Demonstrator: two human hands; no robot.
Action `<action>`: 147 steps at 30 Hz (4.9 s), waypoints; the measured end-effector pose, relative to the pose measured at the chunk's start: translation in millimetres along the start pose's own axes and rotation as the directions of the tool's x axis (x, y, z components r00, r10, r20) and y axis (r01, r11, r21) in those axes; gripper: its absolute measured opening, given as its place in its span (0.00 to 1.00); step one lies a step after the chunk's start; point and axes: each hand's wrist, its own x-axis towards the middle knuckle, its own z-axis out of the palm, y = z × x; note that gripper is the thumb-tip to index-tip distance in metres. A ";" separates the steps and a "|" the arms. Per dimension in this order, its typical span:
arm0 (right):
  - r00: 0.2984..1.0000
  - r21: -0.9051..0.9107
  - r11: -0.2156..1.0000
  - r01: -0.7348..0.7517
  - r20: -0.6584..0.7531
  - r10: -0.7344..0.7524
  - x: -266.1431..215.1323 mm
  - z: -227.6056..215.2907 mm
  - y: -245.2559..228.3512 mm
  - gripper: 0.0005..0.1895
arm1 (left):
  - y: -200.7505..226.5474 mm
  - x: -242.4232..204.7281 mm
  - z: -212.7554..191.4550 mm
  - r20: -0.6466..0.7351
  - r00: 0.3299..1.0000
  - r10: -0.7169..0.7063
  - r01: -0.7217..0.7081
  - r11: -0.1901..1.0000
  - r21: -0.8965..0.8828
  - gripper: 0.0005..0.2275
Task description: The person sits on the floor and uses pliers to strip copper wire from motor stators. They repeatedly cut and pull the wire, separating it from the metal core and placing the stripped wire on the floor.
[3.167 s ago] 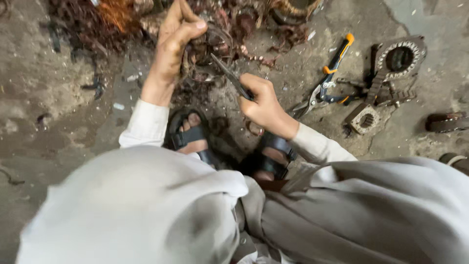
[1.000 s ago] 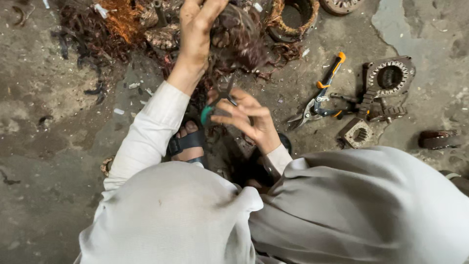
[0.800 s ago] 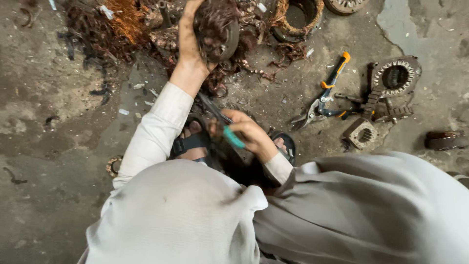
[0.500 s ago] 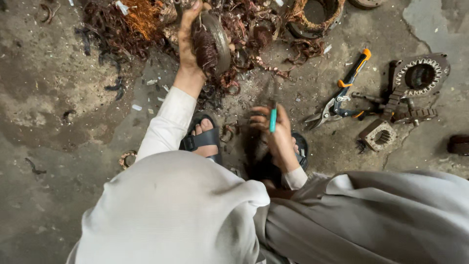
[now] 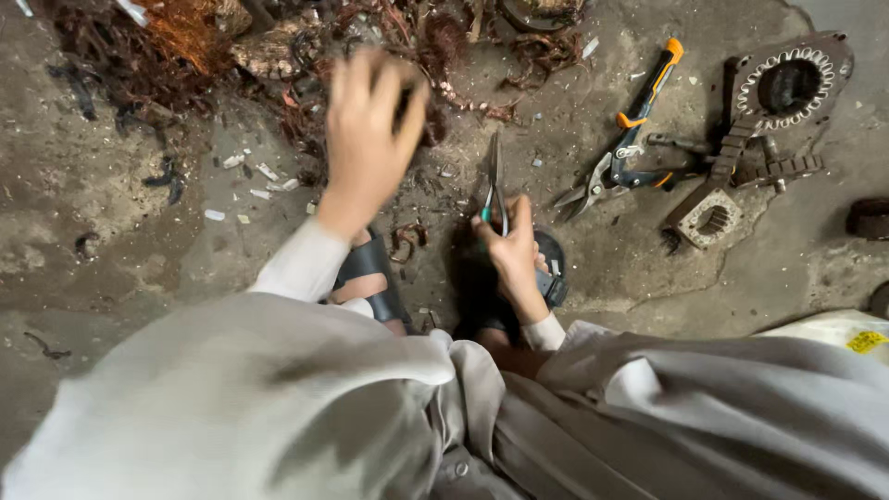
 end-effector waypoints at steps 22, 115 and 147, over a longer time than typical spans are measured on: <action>0.506 0.501 0.602 -0.622 0.843 -0.180 42.0 10.6 -68.1 0.27 | -101.2 -20.4 26.0 0.343 0.821 -0.455 0.563 0.554 -0.613 0.08; 0.820 -0.030 0.999 0.024 0.573 -0.002 40.2 -59.3 -84.5 0.17 | -56.9 -5.3 11.5 0.544 0.793 -0.274 0.347 0.937 -0.034 0.39; 0.692 -0.090 0.711 0.697 0.343 -0.635 27.2 -25.5 -44.6 0.10 | 7.9 -10.8 -7.3 0.164 0.937 -0.309 0.347 0.768 -0.539 0.14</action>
